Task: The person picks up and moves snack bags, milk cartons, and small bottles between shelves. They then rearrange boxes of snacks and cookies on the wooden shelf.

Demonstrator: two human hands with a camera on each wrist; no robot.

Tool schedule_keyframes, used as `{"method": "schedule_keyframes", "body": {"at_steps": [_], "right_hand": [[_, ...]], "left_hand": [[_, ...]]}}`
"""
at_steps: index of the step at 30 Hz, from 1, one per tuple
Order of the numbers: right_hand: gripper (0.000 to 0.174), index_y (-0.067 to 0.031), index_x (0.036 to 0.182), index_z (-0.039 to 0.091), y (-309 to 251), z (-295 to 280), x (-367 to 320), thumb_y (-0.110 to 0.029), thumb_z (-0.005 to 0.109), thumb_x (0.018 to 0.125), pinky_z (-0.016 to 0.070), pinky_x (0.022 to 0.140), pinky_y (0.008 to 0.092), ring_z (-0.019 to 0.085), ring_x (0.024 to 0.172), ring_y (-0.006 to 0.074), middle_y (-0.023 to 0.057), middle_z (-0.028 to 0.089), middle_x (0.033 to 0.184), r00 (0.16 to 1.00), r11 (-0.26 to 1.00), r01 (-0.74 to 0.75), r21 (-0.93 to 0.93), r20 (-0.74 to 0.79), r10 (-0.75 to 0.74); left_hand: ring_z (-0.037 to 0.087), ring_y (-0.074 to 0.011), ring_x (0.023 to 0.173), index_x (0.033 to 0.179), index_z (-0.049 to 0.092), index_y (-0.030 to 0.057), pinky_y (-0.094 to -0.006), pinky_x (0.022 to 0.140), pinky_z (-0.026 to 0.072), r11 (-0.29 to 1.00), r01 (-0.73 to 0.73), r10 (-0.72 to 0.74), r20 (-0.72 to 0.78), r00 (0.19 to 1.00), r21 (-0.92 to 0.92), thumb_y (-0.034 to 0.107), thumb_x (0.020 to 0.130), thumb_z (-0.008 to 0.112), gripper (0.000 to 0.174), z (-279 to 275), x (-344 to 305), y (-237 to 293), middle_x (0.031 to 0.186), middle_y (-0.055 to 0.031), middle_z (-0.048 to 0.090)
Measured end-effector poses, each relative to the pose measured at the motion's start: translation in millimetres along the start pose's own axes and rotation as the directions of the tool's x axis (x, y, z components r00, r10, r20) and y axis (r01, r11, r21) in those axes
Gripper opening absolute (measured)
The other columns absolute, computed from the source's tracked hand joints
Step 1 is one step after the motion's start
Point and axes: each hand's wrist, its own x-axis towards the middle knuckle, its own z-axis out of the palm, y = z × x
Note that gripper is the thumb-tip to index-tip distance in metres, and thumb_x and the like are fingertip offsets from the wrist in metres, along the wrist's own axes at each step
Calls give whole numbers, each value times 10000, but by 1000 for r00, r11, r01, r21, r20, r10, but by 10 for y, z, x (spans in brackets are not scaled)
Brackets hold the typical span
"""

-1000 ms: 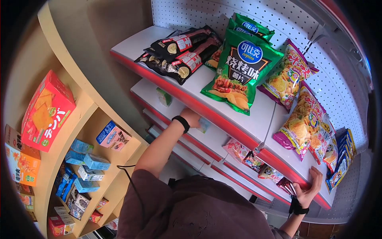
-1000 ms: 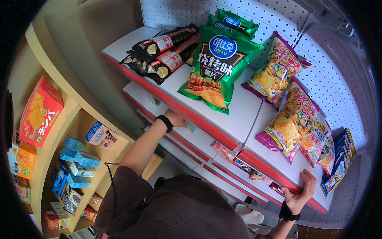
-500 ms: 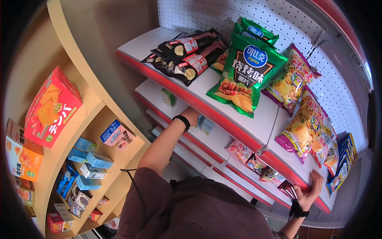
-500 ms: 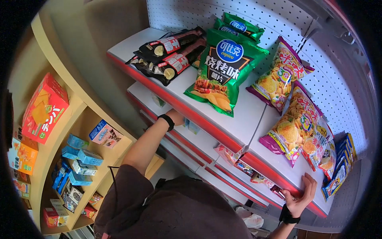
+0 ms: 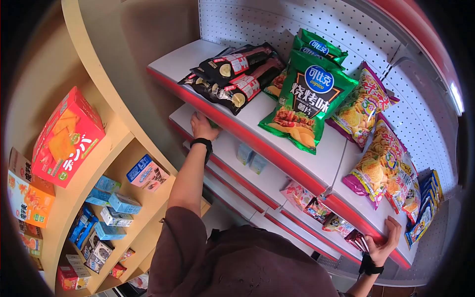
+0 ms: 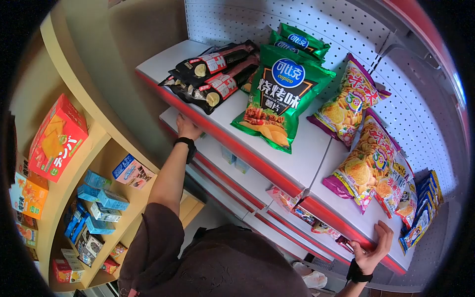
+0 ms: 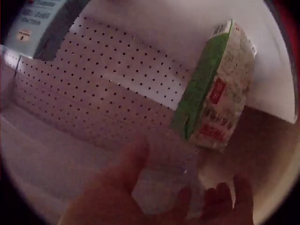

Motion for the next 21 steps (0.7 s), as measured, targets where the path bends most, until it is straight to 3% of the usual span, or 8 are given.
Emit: {"method": "schedule_keyframes", "body": {"at_steps": [3, 10, 14, 17, 21], "right_hand": [[785, 22, 1067, 628, 3, 8, -3, -589, 845, 626, 459, 936, 476, 590, 1071, 376, 216, 625, 1141, 1000, 1000, -9, -4, -2, 9], [788, 28, 1060, 624, -21, -3, 10, -583, 846, 615, 460, 938, 473, 591, 1071, 386, 223, 622, 1141, 1000, 999, -5, -35, 9, 6], [793, 30, 1064, 625, 0, 1, 8, -588, 846, 618, 460, 939, 472, 591, 1073, 381, 225, 620, 1145, 1000, 1000, -4, -29, 11, 5], [790, 30, 1066, 625, 8, -5, 3, -591, 842, 628, 460, 939, 474, 591, 1075, 378, 223, 620, 1146, 1000, 999, -2, -33, 13, 2], [779, 28, 1065, 627, 11, 13, 2, -590, 835, 638, 459, 938, 472, 591, 1073, 376, 223, 621, 1145, 1000, 1000, 3, -29, 3, -3]], "left_hand": [[424, -403, 1336, 1417, 450, 83, -433, 1113, 402, 976, -156, 191, 248, 950, -153, 307, 683, 864, 872, 506, 275, -459, 1417, -239, 415], [535, -408, 1229, 1309, 581, 86, -432, 1039, 466, 955, -150, 194, 155, 969, -255, 275, 719, 810, 660, 486, 93, -173, 1336, -235, 547], [579, -399, 1171, 1265, 610, 76, -434, 986, 494, 915, -249, 309, 156, 938, -316, 306, 711, 814, 633, 543, -175, 2, 1275, -228, 608], [586, -395, 1163, 1248, 622, 81, -435, 972, 501, 927, -120, 232, 293, 928, -355, 304, 711, 814, 612, 282, -341, 285, 1285, -232, 600], [601, -392, 1132, 1151, 672, 67, -451, 950, 506, 916, -217, 299, 214, 930, -336, 256, 715, 800, 492, 355, -379, 282, 1198, -222, 648]]}}
